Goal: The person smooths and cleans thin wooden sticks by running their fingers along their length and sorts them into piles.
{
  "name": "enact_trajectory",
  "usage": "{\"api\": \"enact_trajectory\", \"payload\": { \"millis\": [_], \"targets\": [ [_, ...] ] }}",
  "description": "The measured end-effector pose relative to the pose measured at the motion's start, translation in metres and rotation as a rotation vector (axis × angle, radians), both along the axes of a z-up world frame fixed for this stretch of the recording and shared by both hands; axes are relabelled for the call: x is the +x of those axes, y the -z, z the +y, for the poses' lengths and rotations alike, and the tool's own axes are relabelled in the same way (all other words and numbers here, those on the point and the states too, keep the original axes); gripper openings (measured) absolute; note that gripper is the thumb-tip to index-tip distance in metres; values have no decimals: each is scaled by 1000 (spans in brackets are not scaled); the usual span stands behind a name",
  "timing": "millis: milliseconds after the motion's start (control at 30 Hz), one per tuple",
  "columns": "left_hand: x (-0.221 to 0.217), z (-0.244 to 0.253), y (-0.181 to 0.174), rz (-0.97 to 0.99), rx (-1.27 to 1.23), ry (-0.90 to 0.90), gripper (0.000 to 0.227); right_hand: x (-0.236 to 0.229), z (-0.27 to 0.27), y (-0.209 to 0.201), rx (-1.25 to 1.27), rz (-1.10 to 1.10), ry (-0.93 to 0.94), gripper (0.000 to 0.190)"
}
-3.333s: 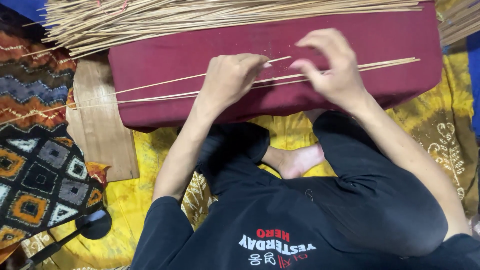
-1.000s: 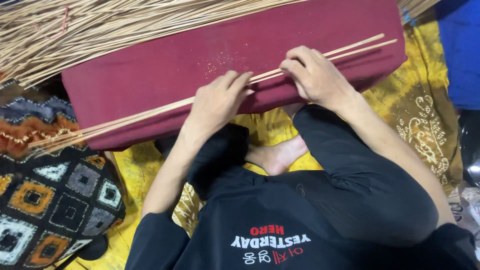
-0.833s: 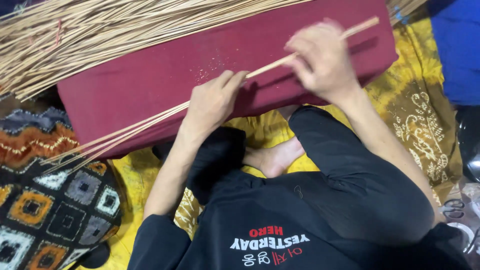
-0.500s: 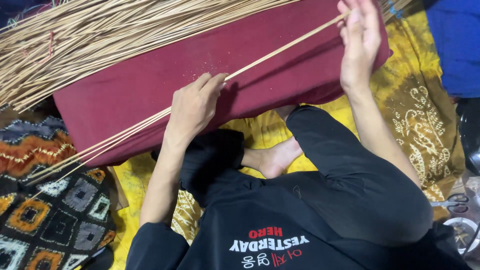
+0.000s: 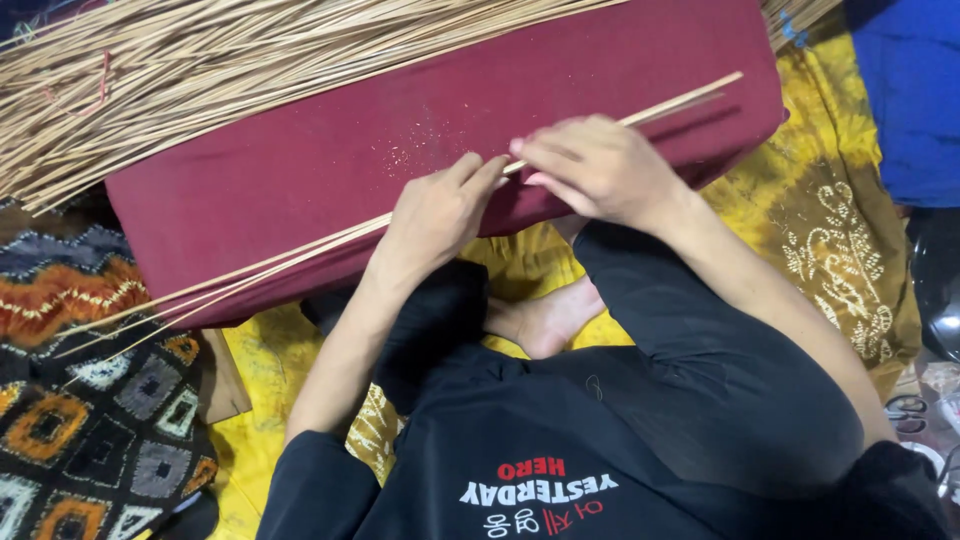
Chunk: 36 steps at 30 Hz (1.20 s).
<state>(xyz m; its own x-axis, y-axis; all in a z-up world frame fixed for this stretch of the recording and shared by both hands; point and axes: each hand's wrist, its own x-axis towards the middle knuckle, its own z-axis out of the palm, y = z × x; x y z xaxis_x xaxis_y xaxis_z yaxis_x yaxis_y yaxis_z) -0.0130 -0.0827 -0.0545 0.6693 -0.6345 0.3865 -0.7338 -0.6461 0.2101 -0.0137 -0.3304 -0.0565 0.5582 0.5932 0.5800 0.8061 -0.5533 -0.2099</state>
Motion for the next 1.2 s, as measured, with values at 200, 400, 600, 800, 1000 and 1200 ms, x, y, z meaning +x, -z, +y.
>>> {"api": "enact_trajectory", "payload": {
  "millis": [200,400,600,800,1000,1200],
  "targets": [
    [3,26,6,-132,38,-47,19,8,-16,28,-94,24,60,23],
    [-8,47,12,-132,21,-114,16,5,-5,16,-128,-18,64,19],
    [-12,55,20,-101,-109,-90,25,11,-20,48,-155,-19,118,27],
    [-14,69,30,-246,-130,-136,15,8,-20,57,-135,-7,176,24],
    [-11,74,47,-332,-127,-140,18,6,-14,56,-143,-19,187,26],
    [-8,71,26,-295,-151,-119,27,8,-16,64,-131,-30,176,26]
  ]
}}
